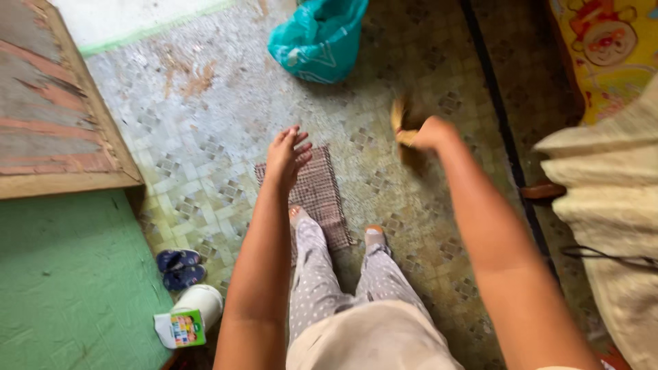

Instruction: The person collects scattered trash and debris into a green plastic bag, then sweeps the floor with a broom. They also organize footwear by arranging shoes and sandals on a wooden platform.

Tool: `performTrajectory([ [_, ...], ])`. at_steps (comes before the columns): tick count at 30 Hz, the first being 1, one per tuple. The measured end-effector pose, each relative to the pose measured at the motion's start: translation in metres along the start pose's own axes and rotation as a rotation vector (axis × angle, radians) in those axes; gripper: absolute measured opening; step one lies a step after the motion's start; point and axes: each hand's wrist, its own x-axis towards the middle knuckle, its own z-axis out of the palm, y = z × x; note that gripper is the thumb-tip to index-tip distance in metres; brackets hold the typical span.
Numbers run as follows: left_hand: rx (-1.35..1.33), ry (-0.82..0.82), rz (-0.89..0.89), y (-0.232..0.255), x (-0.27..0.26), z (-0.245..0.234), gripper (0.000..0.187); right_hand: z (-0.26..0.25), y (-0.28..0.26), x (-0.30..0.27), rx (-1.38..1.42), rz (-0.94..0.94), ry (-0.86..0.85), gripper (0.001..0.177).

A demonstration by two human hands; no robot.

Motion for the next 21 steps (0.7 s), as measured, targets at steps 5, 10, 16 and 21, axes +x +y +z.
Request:
performTrajectory([
  [5,0.007,0.109,-0.072,0.038,0.024,-0.1,0.041,0.109,-0.157,0.062,0.355,-0.101,0.01,0.078],
  [10,-0.032,0.17,-0.081,0.074,0.045,-0.18,0.042,0.139,-0.308,0.079,0.544,-0.062,-0.15,0.046],
  [16,-0.077,0.208,-0.034,0.121,0.049,-0.228,0.041,0.092,-0.424,0.052,0.986,-0.05,-0.241,0.04],
  [21,-0.143,0.237,-0.005,0.154,0.052,-0.255,0.04,0.018,-0.471,0.008,0.886,-0.13,-0.361,0.031],
])
